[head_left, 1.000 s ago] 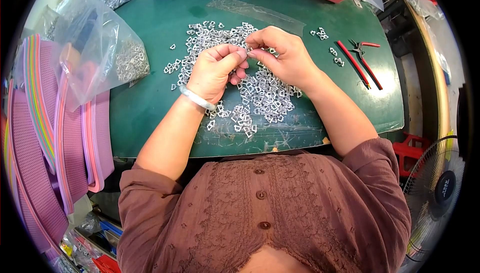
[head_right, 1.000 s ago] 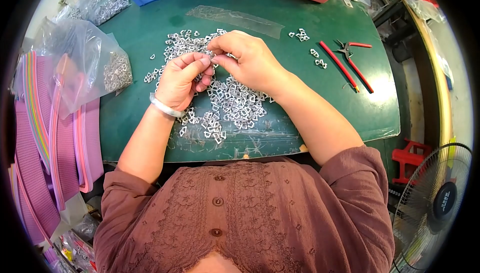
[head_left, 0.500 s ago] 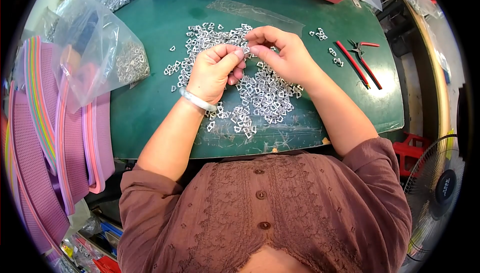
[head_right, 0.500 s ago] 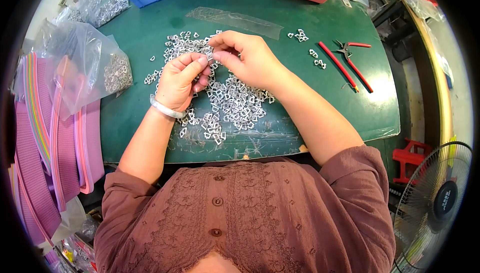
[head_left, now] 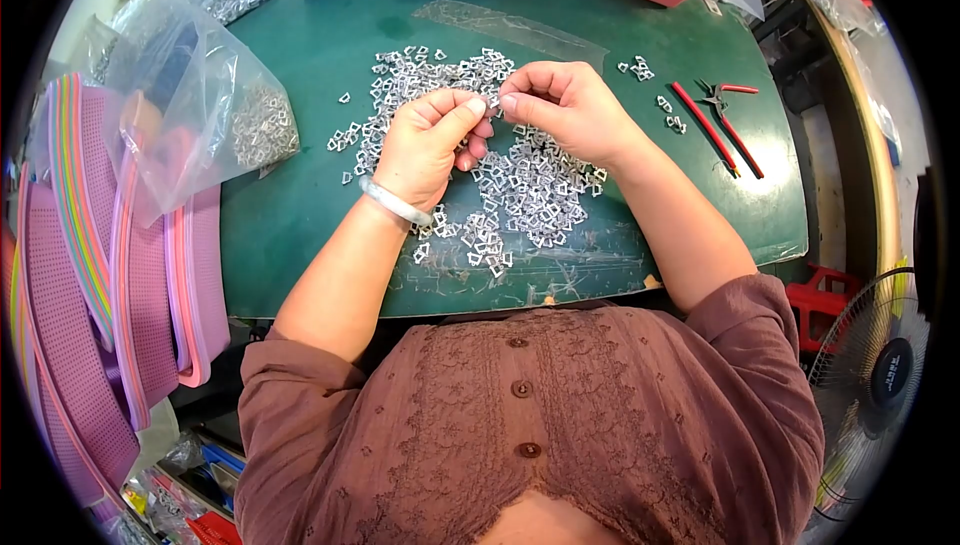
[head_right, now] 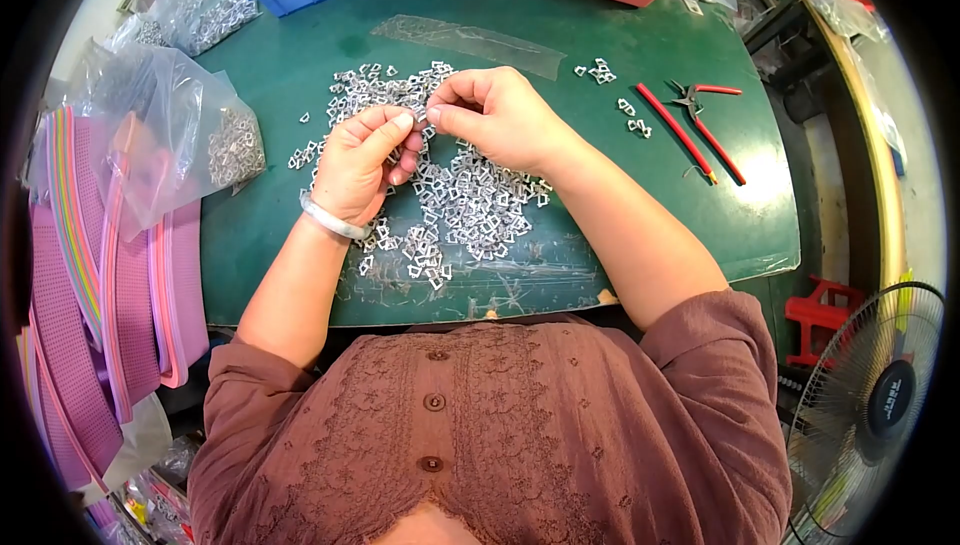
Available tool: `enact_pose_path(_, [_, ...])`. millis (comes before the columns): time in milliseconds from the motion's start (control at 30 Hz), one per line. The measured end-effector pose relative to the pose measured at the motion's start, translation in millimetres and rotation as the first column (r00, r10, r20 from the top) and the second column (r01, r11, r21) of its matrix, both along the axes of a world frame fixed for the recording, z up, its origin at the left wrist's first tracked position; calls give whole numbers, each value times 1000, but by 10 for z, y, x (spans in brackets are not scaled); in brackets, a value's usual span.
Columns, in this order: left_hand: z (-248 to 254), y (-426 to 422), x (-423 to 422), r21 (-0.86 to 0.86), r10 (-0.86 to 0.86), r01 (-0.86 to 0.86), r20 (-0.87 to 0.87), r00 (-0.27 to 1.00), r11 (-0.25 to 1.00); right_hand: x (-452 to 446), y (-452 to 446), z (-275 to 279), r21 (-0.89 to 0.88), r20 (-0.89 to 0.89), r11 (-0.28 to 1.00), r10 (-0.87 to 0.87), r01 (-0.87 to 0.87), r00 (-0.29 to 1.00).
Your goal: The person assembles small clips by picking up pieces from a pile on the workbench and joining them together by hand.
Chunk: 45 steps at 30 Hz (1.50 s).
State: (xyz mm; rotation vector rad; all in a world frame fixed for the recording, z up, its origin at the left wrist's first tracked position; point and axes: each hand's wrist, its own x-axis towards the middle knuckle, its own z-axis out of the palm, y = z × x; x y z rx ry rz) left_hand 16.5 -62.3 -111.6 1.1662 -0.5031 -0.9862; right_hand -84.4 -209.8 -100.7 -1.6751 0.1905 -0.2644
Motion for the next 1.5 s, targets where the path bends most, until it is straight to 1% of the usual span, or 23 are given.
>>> enact_pose_path(67, [13, 5, 2, 18, -15, 16, -34, 999, 1000, -1, 14, 16, 6, -1, 1000, -13, 13, 1000])
enact_pose_path(167, [26, 11, 6, 34, -39, 42, -104, 994, 999, 2, 27, -4, -56, 26, 998, -21, 23, 999])
enact_pose_path(233, [28, 10, 13, 35, -52, 58, -136, 989, 998, -9, 20, 20, -84, -3, 996, 1, -1, 1000])
enact_pose_path(367, [20, 15, 20, 29, -45, 50, -146, 988, 998, -9, 11, 10, -153, 1, 988, 7, -6, 1000])
enact_pose_path(467, [-13, 0, 25, -10, -28, 26, -139, 990, 1000, -12, 27, 26, -127, -3, 992, 0, -1, 1000])
enact_pose_path(567, [-30, -2, 27, -26, -12, 8, -130, 991, 1000, -6, 35, 24, -26, 22, 999, 28, -28, 999])
enact_pose_path(700, [-44, -11, 21, -41, 1, -6, -128, 992, 999, 4, 36, 12, 60, -4, 998, 0, 1, 1000])
enact_pose_path(767, [-15, -8, 10, -36, 5, -10, -133, 991, 999, 1, 42, 17, 81, -2, 997, -17, 17, 1000])
enact_pose_path(900, [-27, -7, 36, -39, 9, -16, -174, 985, 999, 7, 35, 7, 181, -13, 983, 0, 2, 1000])
enact_pose_path(1000, [-10, -5, 33, -29, 13, -18, -180, 984, 999, -4, 23, 22, 220, -57, 975, 11, 1, 998])
enact_pose_path(1033, [21, -2, 9, 7, 28, -27, -157, 987, 1000, 1, 18, 12, 232, -80, 973, 7, 12, 997])
enact_pose_path(1133, [7, 0, 19, 0, 13, -13, -158, 987, 1000, 7, 10, 17, 255, -123, 966, 1, 31, 992])
enact_pose_path(1267, [2, -7, 16, -6, 8, -9, -142, 990, 1000, 6, 3, -21, 255, -120, 966, -6, 36, 993])
enact_pose_path(1367, [-35, -11, 19, -11, -1, 0, -122, 993, 1000, -2, 20, 24, 183, -70, 983, 1, 12, 998])
enact_pose_path(1400, [-43, -17, 34, -24, 11, -15, -162, 987, 1000, -2, 12, 36, 132, -21, 991, -15, 18, 1000])
enact_pose_path(1467, [-43, -15, 72, -51, 32, -45, -240, 970, 998, 27, -60, -64, -140, 45, 987, -79, 84, 996])
enact_pose_path(1500, [-25, 0, 84, -64, 26, -43, -239, 971, 997, 19, -85, -69, -341, 54, 938, -49, 64, 997])
